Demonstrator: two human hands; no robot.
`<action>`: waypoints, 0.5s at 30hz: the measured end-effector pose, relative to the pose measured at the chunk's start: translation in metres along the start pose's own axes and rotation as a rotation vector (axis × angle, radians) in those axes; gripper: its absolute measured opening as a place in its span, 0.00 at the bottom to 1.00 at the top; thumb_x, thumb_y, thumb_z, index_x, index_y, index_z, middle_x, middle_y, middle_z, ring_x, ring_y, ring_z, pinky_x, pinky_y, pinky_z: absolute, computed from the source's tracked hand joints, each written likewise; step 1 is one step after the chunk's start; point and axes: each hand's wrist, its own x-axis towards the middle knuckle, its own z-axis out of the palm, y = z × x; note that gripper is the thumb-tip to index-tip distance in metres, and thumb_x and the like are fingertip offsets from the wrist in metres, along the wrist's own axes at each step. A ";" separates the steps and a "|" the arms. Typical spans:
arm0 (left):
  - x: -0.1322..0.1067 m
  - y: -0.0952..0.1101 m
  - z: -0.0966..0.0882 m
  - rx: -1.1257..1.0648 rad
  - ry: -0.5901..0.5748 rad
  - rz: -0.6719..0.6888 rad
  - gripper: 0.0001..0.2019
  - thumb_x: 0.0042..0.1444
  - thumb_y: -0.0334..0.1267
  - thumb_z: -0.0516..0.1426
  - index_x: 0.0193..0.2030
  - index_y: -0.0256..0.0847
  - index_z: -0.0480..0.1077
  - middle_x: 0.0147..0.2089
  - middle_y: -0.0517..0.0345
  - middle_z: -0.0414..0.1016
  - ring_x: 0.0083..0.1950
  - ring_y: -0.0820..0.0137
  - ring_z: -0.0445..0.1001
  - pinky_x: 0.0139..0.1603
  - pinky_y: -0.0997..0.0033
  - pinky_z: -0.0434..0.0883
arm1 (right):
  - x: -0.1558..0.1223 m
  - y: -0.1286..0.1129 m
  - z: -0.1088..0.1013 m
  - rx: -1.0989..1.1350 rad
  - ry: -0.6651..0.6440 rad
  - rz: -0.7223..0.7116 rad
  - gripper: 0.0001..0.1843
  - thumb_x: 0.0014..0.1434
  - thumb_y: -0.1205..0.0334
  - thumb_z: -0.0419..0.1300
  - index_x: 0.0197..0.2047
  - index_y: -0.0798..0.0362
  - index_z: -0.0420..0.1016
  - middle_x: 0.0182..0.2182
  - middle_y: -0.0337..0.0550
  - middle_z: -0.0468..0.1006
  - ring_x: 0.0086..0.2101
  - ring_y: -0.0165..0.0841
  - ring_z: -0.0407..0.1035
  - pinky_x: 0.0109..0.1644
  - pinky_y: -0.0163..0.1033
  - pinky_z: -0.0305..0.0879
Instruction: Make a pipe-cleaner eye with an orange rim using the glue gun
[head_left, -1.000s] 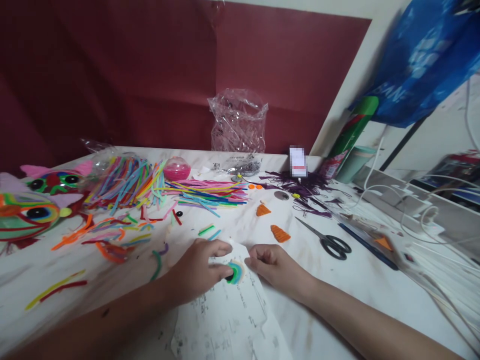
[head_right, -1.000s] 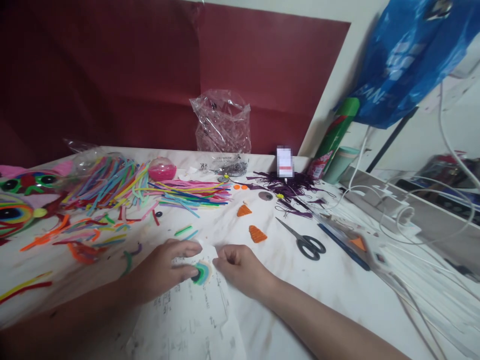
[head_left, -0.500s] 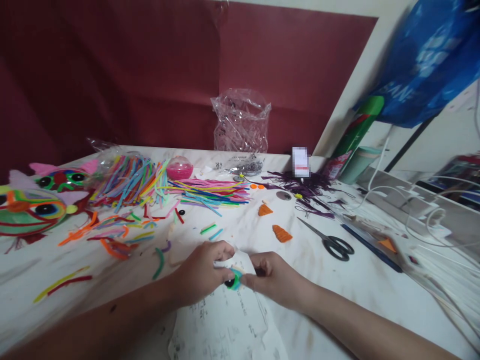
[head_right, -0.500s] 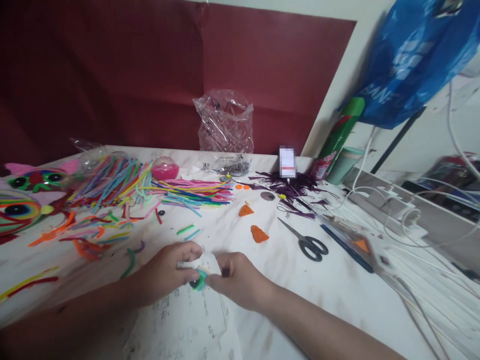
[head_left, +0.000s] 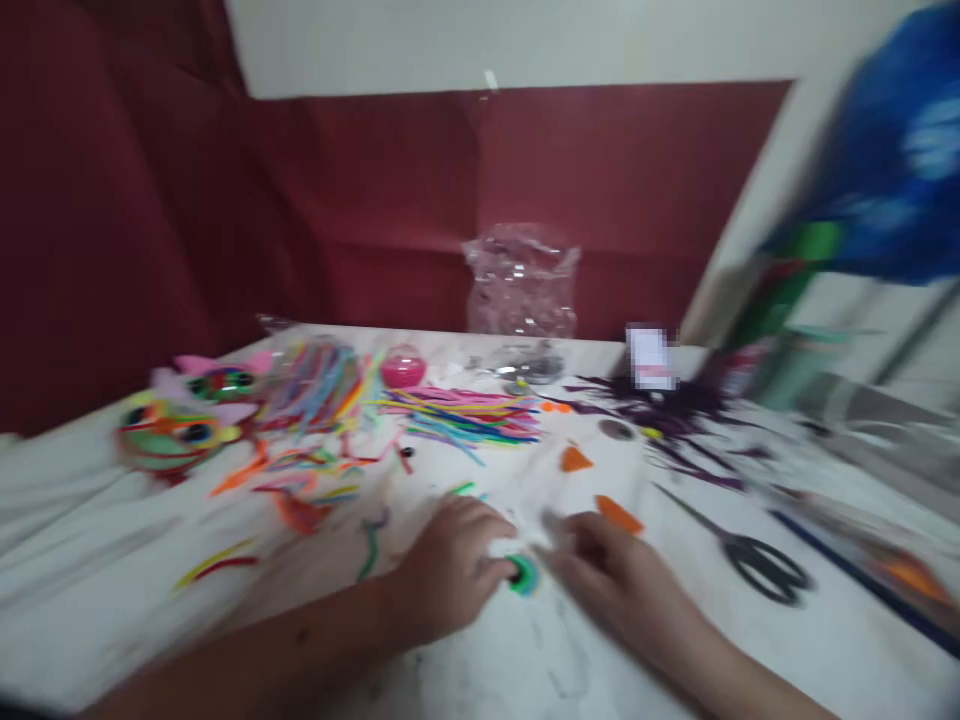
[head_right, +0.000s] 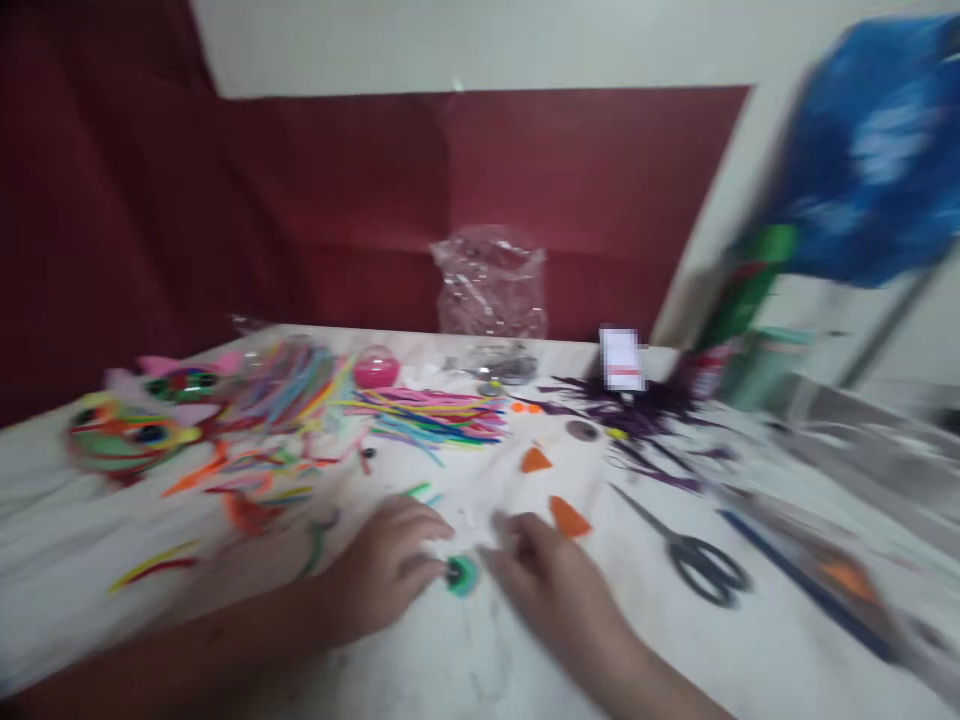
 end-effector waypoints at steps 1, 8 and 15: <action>-0.001 0.000 0.000 0.039 -0.105 0.063 0.05 0.54 0.34 0.60 0.38 0.40 0.72 0.37 0.55 0.77 0.41 0.65 0.73 0.47 0.66 0.66 | 0.001 0.006 -0.002 -0.028 0.055 -0.057 0.11 0.52 0.52 0.57 0.30 0.50 0.68 0.20 0.37 0.69 0.22 0.32 0.62 0.25 0.35 0.60; -0.002 -0.006 0.000 0.299 -0.324 0.281 0.08 0.53 0.38 0.63 0.37 0.38 0.71 0.37 0.56 0.76 0.41 0.66 0.71 0.47 0.68 0.64 | 0.006 0.014 0.000 -0.089 -0.137 -0.290 0.14 0.60 0.51 0.51 0.27 0.48 0.66 0.21 0.40 0.73 0.23 0.34 0.67 0.26 0.36 0.65; 0.002 -0.014 -0.014 0.136 0.271 0.100 0.11 0.58 0.33 0.54 0.25 0.40 0.61 0.24 0.62 0.63 0.27 0.72 0.63 0.29 0.73 0.59 | 0.010 -0.004 -0.011 0.025 0.236 -0.176 0.18 0.61 0.46 0.50 0.26 0.49 0.57 0.20 0.33 0.60 0.21 0.30 0.56 0.25 0.35 0.57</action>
